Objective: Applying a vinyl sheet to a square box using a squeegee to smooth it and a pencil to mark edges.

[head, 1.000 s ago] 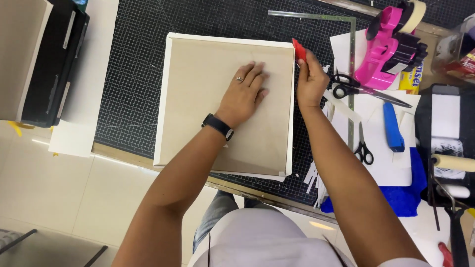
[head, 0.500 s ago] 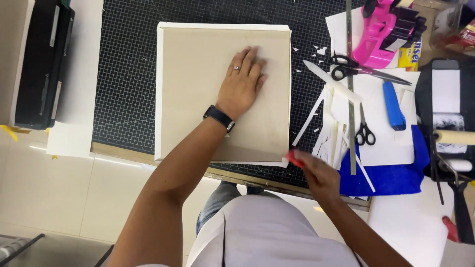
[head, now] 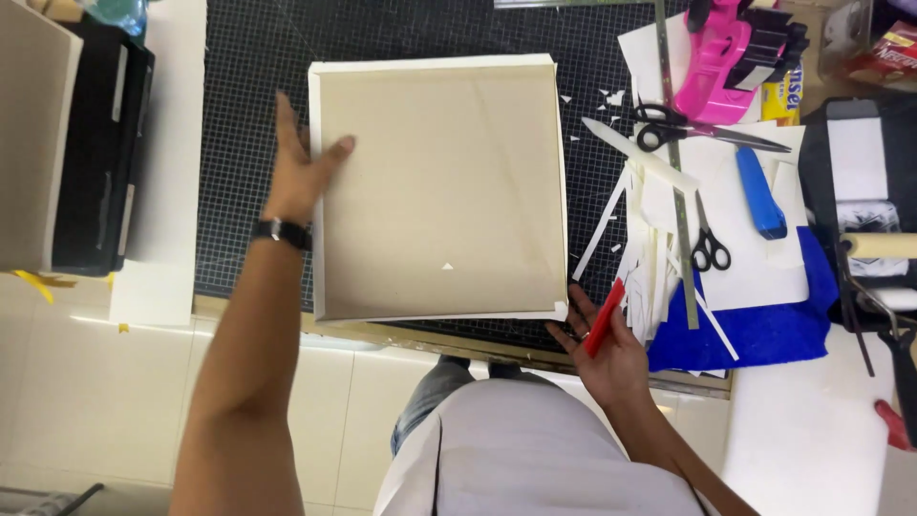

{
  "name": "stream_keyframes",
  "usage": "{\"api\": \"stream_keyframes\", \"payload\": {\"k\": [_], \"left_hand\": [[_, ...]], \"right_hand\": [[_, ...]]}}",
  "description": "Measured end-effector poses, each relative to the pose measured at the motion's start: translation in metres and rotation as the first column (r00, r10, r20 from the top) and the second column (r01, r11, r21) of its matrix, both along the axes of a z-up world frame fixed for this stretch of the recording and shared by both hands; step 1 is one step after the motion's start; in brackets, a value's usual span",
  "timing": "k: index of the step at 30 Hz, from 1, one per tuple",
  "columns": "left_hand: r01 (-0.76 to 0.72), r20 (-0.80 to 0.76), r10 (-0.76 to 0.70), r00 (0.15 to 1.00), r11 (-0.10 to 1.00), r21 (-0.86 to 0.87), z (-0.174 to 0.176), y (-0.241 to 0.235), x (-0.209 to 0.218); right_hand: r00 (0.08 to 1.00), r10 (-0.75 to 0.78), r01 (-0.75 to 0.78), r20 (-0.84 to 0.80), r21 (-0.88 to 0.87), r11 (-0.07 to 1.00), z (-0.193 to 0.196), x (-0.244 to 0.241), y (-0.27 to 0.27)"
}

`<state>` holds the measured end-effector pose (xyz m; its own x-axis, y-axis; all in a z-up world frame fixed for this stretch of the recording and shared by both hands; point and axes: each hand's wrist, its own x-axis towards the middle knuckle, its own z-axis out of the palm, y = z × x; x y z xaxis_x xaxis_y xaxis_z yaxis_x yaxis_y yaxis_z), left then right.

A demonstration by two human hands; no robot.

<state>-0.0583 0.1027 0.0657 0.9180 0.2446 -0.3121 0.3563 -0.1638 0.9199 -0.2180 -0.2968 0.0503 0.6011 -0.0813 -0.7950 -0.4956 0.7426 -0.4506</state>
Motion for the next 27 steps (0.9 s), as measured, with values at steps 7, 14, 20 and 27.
{"api": "stream_keyframes", "payload": {"k": [7,14,20,27], "left_hand": [[0.136,0.238,-0.286,0.928,0.857,0.497,-0.016,0.040,0.056],[0.399,0.015,-0.478,0.878,0.749,0.529,-0.006,0.044,0.104],[0.355,-0.138,-0.338,0.931,0.753,0.554,0.036,0.007,0.032],[0.166,0.122,-0.548,0.828,0.447,0.879,0.053,-0.057,0.007]], "right_hand": [[0.991,-0.052,0.042,-0.121,-0.083,0.996,-0.012,-0.007,0.003],[0.982,-0.114,0.120,-0.151,0.031,0.992,0.036,0.027,0.035],[0.995,-0.082,0.088,0.065,-0.096,0.992,0.010,0.101,-0.022],[0.959,-0.040,0.137,0.281,-0.335,0.932,-0.027,0.178,-0.094]]}}
